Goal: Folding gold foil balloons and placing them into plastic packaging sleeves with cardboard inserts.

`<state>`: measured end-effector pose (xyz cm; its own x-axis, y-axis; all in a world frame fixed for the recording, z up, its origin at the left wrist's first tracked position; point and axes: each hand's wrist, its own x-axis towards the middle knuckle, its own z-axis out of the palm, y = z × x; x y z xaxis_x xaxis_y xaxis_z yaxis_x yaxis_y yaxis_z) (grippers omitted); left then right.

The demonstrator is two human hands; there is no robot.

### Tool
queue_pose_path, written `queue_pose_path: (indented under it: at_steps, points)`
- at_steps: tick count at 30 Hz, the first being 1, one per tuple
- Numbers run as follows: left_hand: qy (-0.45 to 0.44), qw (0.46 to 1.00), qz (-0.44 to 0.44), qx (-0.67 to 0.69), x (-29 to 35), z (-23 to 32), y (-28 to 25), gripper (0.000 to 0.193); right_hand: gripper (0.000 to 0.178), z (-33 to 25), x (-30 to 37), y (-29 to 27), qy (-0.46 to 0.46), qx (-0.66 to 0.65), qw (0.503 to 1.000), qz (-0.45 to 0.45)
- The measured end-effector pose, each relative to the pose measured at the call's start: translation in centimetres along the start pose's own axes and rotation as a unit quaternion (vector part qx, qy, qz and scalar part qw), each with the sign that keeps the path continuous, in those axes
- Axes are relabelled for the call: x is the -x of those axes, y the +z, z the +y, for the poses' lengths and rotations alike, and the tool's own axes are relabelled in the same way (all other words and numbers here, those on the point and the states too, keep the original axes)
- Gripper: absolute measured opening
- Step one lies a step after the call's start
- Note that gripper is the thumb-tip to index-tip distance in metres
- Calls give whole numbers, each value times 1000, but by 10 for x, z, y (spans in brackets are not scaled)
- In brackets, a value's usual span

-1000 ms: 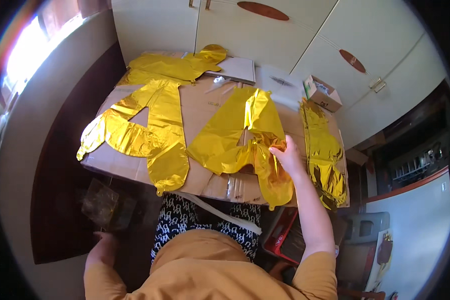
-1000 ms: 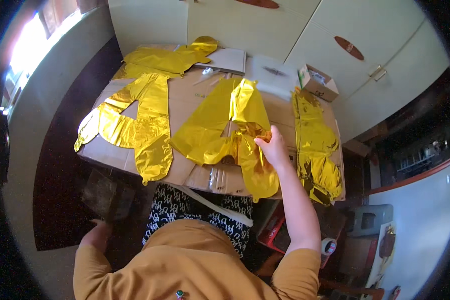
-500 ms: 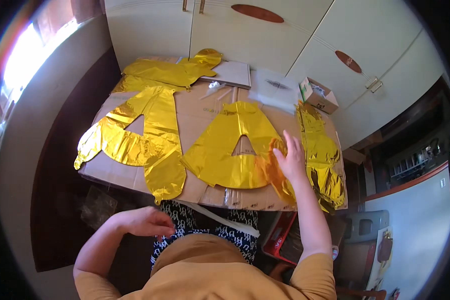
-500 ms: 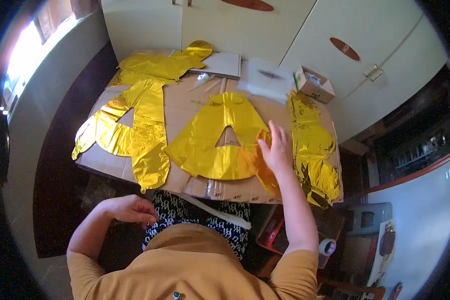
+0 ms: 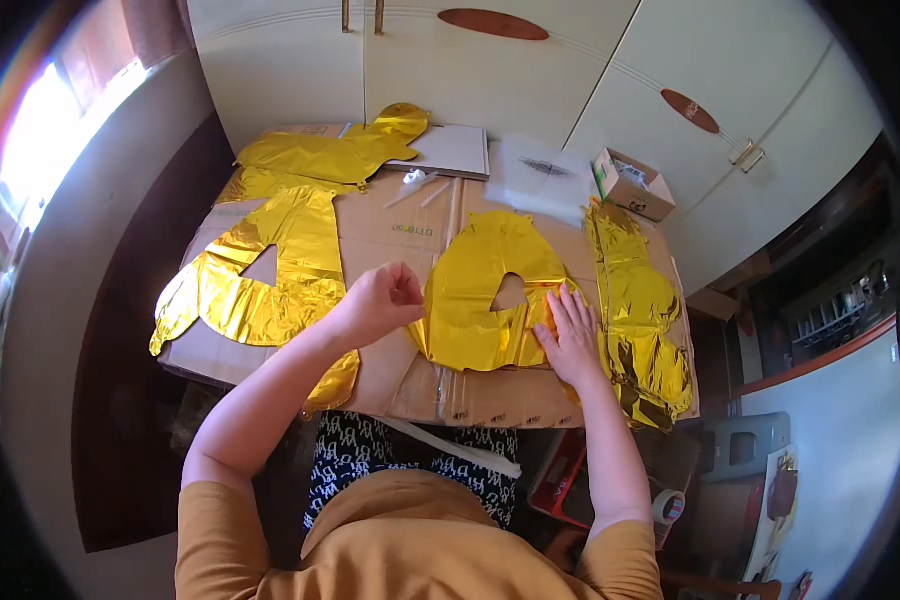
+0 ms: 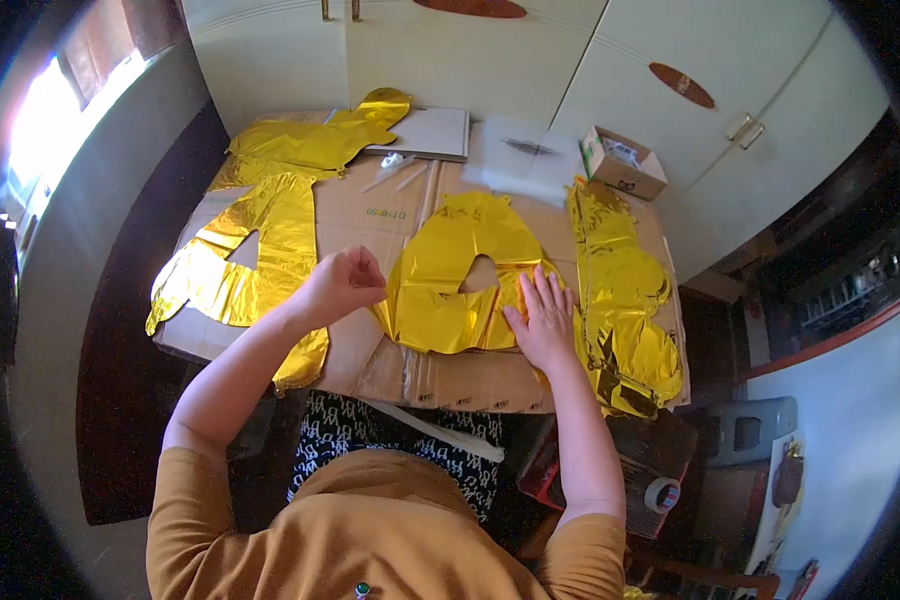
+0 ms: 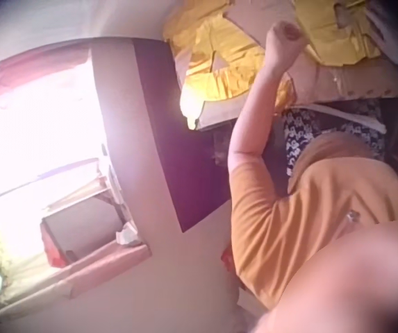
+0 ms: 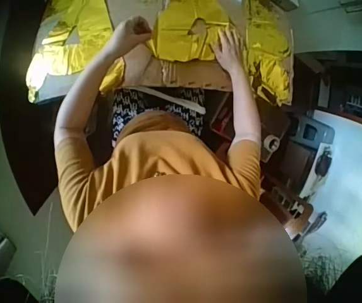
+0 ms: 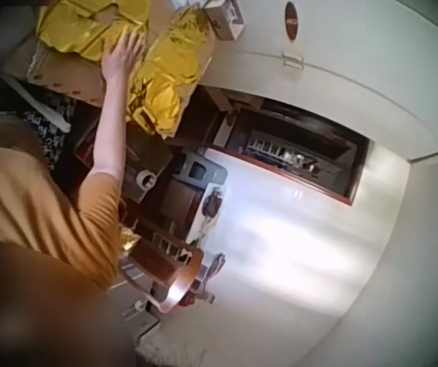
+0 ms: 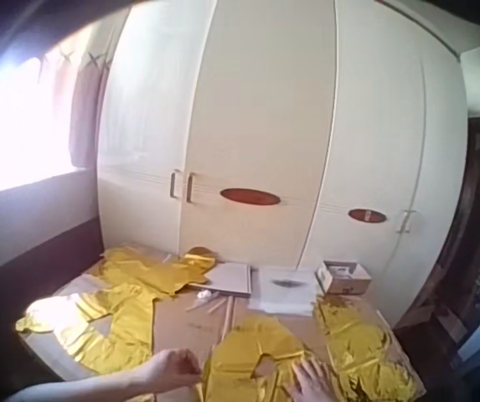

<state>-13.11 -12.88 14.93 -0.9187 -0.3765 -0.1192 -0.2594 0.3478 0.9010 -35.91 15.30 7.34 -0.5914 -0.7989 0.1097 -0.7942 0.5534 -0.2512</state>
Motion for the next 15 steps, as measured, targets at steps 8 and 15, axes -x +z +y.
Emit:
queue_pose_path:
  at_steps: [8, 15]
  points:
    - [112, 961, 105, -228, 12, -2, -6, 77, 67, -19, -5, 1, 15, -20, 1000, 6]
    - [110, 983, 51, -139, 14, -6, 8, 64, 67, -21, -5, 0, 24, -24, 999, 13]
